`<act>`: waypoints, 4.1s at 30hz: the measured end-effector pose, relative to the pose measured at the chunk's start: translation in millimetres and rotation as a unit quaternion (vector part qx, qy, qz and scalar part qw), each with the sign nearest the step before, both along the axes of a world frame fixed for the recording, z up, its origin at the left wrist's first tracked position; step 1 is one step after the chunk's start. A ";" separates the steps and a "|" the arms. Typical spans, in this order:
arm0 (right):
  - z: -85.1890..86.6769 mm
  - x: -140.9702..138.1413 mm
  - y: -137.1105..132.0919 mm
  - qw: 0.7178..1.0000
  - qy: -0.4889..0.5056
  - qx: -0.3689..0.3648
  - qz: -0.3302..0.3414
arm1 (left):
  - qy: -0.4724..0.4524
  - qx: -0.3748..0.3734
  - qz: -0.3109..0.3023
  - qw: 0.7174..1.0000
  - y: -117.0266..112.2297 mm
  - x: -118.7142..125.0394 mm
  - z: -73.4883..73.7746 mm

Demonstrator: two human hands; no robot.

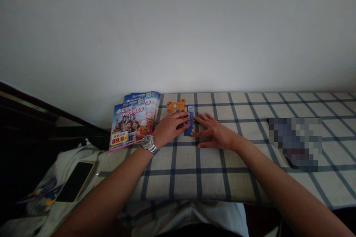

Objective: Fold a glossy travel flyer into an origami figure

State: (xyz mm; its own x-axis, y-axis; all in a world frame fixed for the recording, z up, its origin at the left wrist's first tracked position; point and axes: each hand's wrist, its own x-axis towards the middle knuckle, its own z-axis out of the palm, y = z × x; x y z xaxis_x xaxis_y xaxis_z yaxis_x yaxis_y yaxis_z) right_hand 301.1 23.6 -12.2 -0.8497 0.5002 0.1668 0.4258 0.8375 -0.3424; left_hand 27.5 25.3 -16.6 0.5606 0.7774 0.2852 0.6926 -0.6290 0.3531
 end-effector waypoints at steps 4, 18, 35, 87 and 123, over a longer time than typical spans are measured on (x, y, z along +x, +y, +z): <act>2.3 -1.8 -0.1 1.000 0.014 0.000 -0.010 | -0.006 0.001 0.001 1.000 0.0 -0.2 -1.1; -8.4 -23.1 21.6 0.987 0.070 0.064 -0.126 | 0.004 0.007 -0.004 1.000 -0.9 -0.3 0.4; -16.5 -25.4 20.5 0.984 0.092 0.073 -0.134 | 0.003 0.034 -0.001 0.999 -6.8 -1.3 0.7; -11.8 -29.4 21.1 0.975 0.155 0.073 -0.144 | -0.022 0.063 0.059 0.996 -9.2 -0.8 3.8; 0.3 -25.9 6.6 0.966 0.174 0.116 -0.152 | -0.058 0.037 0.117 0.991 -14.9 1.4 13.9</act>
State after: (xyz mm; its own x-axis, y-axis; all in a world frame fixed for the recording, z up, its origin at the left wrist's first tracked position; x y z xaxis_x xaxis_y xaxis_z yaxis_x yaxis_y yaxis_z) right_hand 275.2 30.1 -11.9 -0.5417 0.6324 0.5538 0.5565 0.7635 -0.3276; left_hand 28.9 10.4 -2.7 0.3275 0.8571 0.3976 0.7798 -0.4828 0.3985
